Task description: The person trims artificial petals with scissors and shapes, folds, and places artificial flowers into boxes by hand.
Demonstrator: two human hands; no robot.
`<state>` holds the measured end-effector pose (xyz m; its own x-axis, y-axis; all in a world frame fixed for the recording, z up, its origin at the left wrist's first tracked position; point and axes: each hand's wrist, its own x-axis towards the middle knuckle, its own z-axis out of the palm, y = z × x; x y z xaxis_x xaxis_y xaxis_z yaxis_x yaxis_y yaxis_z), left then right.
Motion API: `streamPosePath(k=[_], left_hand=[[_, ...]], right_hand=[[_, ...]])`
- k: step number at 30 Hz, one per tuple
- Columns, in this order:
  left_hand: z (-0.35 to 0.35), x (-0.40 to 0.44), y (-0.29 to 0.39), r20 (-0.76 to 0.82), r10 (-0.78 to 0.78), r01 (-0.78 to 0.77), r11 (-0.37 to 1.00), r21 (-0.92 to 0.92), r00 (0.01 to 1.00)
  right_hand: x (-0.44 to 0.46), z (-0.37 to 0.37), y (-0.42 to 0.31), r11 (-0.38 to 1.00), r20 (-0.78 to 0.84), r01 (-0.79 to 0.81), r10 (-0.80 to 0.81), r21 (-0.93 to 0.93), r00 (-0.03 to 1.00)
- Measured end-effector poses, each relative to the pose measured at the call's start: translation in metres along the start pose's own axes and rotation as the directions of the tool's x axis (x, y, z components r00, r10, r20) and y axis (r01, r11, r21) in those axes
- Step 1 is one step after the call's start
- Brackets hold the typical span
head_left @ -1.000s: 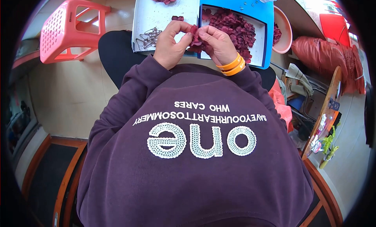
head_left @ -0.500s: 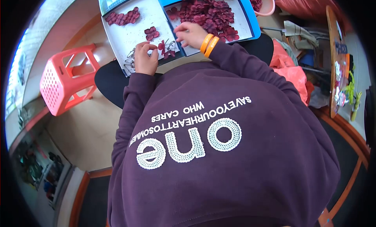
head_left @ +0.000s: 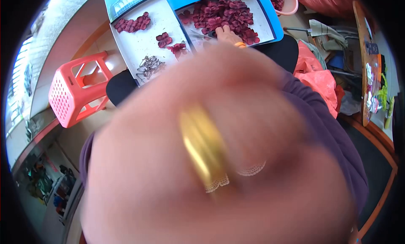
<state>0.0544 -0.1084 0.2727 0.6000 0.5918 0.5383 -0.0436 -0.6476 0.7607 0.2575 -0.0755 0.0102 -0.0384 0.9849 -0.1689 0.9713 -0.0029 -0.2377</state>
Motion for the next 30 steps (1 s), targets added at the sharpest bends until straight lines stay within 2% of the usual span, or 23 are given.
streamPosePath(k=[2,4,8,12,15,17,18,19,21,22,23,25,27,28,30], left_hand=[[0.001,-0.002,0.007,-0.047,-0.017,0.020,0.998,0.059,0.999],[0.006,0.000,0.012,-0.092,-0.011,0.020,0.995,0.096,0.996],[0.022,0.011,0.016,-0.157,0.023,-0.002,0.991,0.133,0.987],[0.021,0.011,0.029,-0.192,-0.016,0.058,0.974,0.220,0.981],[0.025,0.012,0.044,-0.225,-0.043,0.111,0.949,0.296,0.973],[0.010,0.001,-0.015,-0.065,0.128,-0.063,0.793,0.605,0.990],[0.020,-0.012,-0.061,-0.401,0.074,0.073,0.938,0.339,0.913],[0.015,-0.014,-0.088,-0.418,0.091,0.150,0.847,0.510,0.904],[-0.004,-0.055,-0.178,-0.445,-0.210,0.431,0.760,0.486,0.871],[-0.014,-0.082,-0.217,-0.416,-0.395,0.572,0.625,0.532,0.819],[-0.012,-0.099,-0.244,-0.398,-0.455,0.605,0.592,0.533,0.796],[-0.004,-0.119,-0.274,-0.386,-0.506,0.634,0.557,0.536,0.771],[0.014,-0.122,-0.292,-0.480,-0.526,0.675,0.277,0.684,0.702],[0.014,-0.115,-0.292,-0.481,-0.520,0.673,0.283,0.683,0.706],[0.015,-0.101,-0.292,-0.397,-0.660,0.659,0.201,0.725,0.637]], right_hand=[[0.002,0.001,-0.002,0.999,0.014,0.003,-0.002,-0.049,1.000],[0.004,0.012,-0.005,1.000,-0.021,0.019,-0.019,0.014,1.000],[0.005,0.010,0.002,0.995,-0.013,0.051,-0.052,-0.082,0.999],[0.007,0.012,0.003,0.980,-0.042,0.128,-0.136,-0.156,0.990],[0.005,0.013,0.012,0.991,-0.022,0.064,-0.067,-0.120,0.997],[0.008,0.010,0.014,0.997,-0.008,0.023,-0.024,-0.078,1.000],[0.008,0.009,0.017,0.999,-0.047,0.038,-0.039,-0.018,0.998],[0.006,0.009,0.022,0.998,-0.082,0.054,-0.050,0.045,0.995],[0.004,0.008,0.027,0.988,-0.082,0.054,-0.043,0.144,0.996],[0.005,0.007,0.027,0.974,-0.083,0.040,-0.022,0.221,0.996],[0.004,0.008,0.025,0.972,-0.082,0.055,-0.037,0.228,0.996],[0.002,0.009,0.022,0.749,-0.076,0.019,0.041,0.662,0.996],[0.001,0.005,0.023,0.356,-0.032,-0.012,0.117,0.934,0.993],[0.003,-0.001,0.024,0.360,-0.040,-0.006,0.119,0.933,0.992],[0.004,-0.018,0.028,0.117,0.101,-0.114,0.116,0.987,0.988]])
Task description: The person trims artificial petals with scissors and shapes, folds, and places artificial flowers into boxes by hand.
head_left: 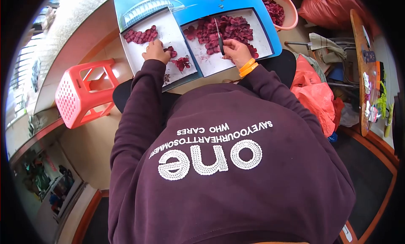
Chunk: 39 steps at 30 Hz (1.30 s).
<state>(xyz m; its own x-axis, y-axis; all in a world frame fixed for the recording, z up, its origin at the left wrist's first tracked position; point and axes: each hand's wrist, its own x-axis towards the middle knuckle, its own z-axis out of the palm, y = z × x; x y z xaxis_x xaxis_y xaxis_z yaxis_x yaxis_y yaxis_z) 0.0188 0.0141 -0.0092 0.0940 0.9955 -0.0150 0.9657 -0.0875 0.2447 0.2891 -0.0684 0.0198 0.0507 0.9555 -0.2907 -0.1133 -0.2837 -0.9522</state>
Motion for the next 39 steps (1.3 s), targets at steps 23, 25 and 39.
streamPosePath(k=[23,25,39], left_hand=[[0.003,-0.005,0.100,-0.135,0.529,-0.504,0.844,0.184,0.838],[0.005,-0.003,0.106,-0.007,0.553,-0.526,0.797,0.298,0.833],[-0.045,-0.006,0.099,0.001,0.264,-0.257,0.941,-0.221,0.965]], right_hand=[[-0.017,-0.010,-0.009,0.893,0.094,-0.229,0.209,0.387,0.973],[-0.017,-0.011,-0.004,0.915,0.094,-0.188,0.165,0.357,0.982],[-0.019,-0.009,0.001,0.929,0.283,-0.217,0.131,0.299,0.950]])
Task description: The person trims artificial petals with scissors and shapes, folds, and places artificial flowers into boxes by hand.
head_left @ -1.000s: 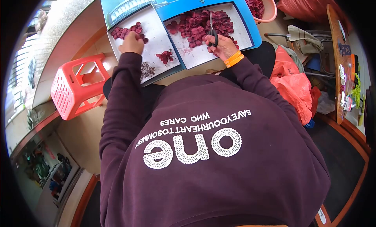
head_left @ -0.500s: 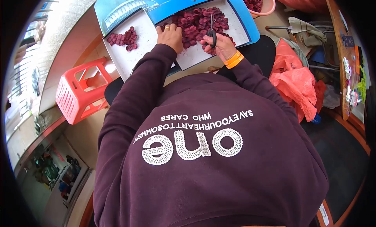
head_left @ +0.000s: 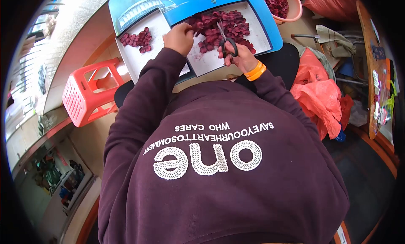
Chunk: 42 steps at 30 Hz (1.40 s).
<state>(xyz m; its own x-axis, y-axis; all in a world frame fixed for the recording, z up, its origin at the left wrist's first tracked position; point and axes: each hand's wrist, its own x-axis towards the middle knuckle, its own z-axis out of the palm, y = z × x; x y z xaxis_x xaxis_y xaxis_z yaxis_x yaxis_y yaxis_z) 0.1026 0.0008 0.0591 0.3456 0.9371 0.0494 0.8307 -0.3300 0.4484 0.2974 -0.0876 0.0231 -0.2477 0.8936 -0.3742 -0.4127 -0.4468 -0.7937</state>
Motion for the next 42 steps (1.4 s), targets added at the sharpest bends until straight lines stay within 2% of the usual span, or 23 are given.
streamPosePath(k=[1,2,3,4,8,14,24,28,39,42], left_hand=[[-0.011,-0.003,0.005,0.105,-0.193,0.218,0.899,-0.379,0.976],[-0.020,-0.006,0.009,0.268,-0.316,0.412,0.618,-0.670,0.910],[-0.024,-0.011,0.011,0.457,-0.346,0.543,0.211,-0.813,0.819],[-0.025,-0.016,0.011,0.454,-0.354,0.541,0.204,-0.816,0.818],[-0.027,-0.036,0.008,0.415,-0.264,0.395,-0.128,-0.910,0.871],[-0.029,-0.049,0.009,0.347,-0.249,0.311,-0.172,-0.935,0.904],[-0.028,-0.054,0.008,0.314,-0.229,0.280,-0.170,-0.945,0.921],[-0.024,-0.056,0.003,0.254,-0.170,0.236,-0.117,-0.965,0.952],[-0.022,-0.056,0.004,0.189,-0.170,0.186,-0.031,-0.982,0.967],[-0.026,-0.055,0.012,0.252,-0.148,0.215,-0.228,-0.950,0.956]], right_hand=[[-0.005,0.005,-0.007,0.999,0.097,-0.023,0.019,0.037,0.995],[-0.009,0.010,-0.014,0.996,0.191,-0.050,0.035,0.072,0.981],[-0.013,0.014,-0.018,0.991,0.281,-0.080,0.048,0.103,0.959],[-0.016,0.017,-0.022,0.991,0.287,-0.087,0.055,0.098,0.956],[-0.022,0.038,-0.029,0.962,0.460,-0.236,0.150,0.137,0.875],[-0.031,0.058,-0.035,0.978,0.393,-0.205,0.199,-0.028,0.898],[-0.032,0.066,-0.038,0.979,0.315,-0.205,0.200,-0.017,0.928],[-0.032,0.067,-0.037,0.980,0.329,-0.199,0.196,-0.027,0.924],[-0.032,0.068,-0.035,0.982,0.318,-0.191,0.181,0.000,0.930],[-0.032,0.063,-0.037,0.977,0.369,-0.213,0.209,-0.029,0.906]])
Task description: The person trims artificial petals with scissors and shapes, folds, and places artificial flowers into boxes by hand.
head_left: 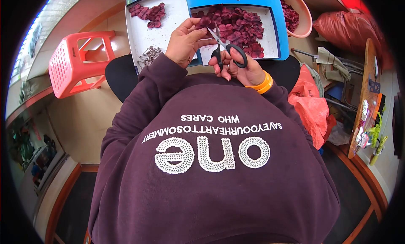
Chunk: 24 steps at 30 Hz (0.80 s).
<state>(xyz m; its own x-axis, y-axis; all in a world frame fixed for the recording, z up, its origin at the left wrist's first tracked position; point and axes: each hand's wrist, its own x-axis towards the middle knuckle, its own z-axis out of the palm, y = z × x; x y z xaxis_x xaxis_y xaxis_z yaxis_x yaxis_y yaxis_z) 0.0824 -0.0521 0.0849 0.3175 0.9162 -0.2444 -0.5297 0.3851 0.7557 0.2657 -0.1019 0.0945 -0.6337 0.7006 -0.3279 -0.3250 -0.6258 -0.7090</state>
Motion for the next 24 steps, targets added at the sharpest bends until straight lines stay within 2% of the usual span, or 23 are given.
streamPosePath(k=[2,6,11,24], left_hand=[[0.0027,-0.0016,-0.0008,0.005,-0.022,0.023,0.998,-0.065,1.000],[0.0052,-0.0040,-0.0024,-0.045,0.043,-0.042,0.999,0.026,0.998],[-0.0034,-0.0028,-0.0081,-0.103,0.006,-0.001,0.999,0.050,0.995],[0.0030,-0.0060,-0.0096,-0.089,0.077,-0.064,0.988,0.143,0.993]], right_hand=[[-0.0007,-0.0007,0.0006,1.000,0.017,-0.012,0.012,-0.007,1.000],[-0.0002,0.0003,0.0022,1.000,-0.032,-0.015,0.015,-0.004,0.999],[-0.0010,-0.0003,0.0005,0.999,0.027,-0.053,0.053,-0.008,0.998],[-0.0008,-0.0005,0.0014,0.997,0.012,-0.070,0.070,0.012,0.997]])
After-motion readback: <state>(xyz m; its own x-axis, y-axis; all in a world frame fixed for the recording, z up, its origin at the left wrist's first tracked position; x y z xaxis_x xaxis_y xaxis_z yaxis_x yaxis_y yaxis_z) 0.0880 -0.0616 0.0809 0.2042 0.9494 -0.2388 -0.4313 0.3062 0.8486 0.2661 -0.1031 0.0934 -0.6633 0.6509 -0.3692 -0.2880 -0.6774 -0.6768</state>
